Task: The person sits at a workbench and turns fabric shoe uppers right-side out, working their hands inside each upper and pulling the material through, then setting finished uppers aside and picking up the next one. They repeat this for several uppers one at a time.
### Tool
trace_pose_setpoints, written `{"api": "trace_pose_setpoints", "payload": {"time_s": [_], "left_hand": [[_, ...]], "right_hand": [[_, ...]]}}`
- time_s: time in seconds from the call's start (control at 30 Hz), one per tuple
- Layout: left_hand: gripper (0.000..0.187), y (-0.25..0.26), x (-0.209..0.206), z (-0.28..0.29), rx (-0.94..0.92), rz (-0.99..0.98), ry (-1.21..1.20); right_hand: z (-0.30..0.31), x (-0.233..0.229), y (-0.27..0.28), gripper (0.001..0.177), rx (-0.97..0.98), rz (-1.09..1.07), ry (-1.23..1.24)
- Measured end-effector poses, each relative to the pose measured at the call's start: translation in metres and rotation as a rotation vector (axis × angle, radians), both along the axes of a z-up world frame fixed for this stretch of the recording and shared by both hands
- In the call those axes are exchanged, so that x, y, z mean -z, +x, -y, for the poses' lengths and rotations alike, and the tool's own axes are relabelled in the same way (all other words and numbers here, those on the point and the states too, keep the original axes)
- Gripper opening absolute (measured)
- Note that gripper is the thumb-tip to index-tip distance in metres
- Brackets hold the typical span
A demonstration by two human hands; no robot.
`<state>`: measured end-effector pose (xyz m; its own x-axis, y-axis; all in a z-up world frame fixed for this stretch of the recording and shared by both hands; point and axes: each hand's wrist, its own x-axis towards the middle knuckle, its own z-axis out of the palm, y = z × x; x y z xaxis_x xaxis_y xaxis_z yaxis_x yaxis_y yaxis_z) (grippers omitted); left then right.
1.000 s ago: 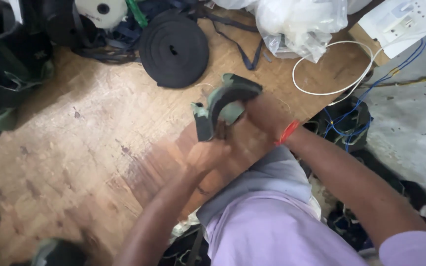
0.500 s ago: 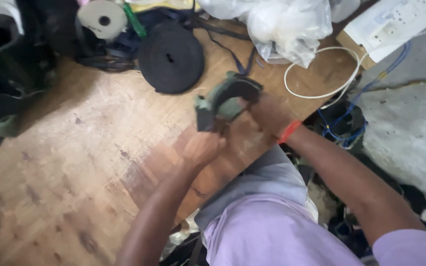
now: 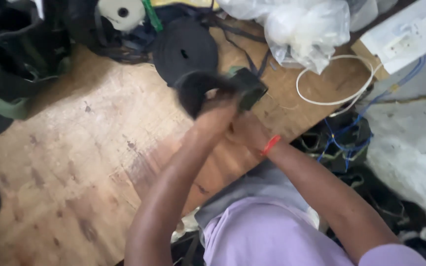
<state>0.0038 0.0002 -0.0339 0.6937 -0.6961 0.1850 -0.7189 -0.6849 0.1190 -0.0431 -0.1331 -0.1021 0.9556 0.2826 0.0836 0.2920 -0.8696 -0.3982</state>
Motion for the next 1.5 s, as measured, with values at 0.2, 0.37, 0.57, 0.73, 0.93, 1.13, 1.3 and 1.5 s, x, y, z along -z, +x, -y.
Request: {"api": "trace_pose_setpoints", "payload": {"time_s": [0.2, 0.37, 0.57, 0.73, 0.93, 1.13, 1.3, 1.5], "left_hand": [[0.026, 0.033, 0.089, -0.065, -0.110, -0.121, -0.182], [0.035, 0.017, 0.047, -0.047, -0.308, -0.371, -0.107], [0.029, 0.019, 0.080, -0.051, -0.218, -0.152, 0.003], [0.032, 0.018, 0.077, -0.050, -0.381, -0.461, -0.080], [0.054, -0.018, 0.046, -0.032, -0.311, -0.122, -0.095], [0.056, -0.009, 0.064, -0.033, -0.348, -0.036, 0.020], [0.051, 0.000, 0.080, -0.020, -0.317, -0.003, -0.023], [0.045, 0.014, 0.082, -0.011, -0.260, 0.005, -0.049]], "right_hand": [[0.006, 0.013, 0.029, 0.027, -0.064, 0.186, 0.241], [0.015, -0.033, 0.033, 0.020, -0.114, 0.180, 0.364], [0.014, -0.046, 0.026, 0.024, -0.040, 0.181, 0.381], [0.019, -0.041, 0.030, 0.027, -0.010, 0.000, 0.352], [0.026, 0.000, 0.021, 0.040, -0.061, 0.145, 0.269], [0.026, 0.008, 0.025, 0.032, 0.039, -0.119, 0.128], [0.042, -0.017, 0.015, 0.037, 0.098, 0.040, 0.362], [0.070, 0.003, 0.035, 0.040, 0.047, -0.020, 0.294]]}}
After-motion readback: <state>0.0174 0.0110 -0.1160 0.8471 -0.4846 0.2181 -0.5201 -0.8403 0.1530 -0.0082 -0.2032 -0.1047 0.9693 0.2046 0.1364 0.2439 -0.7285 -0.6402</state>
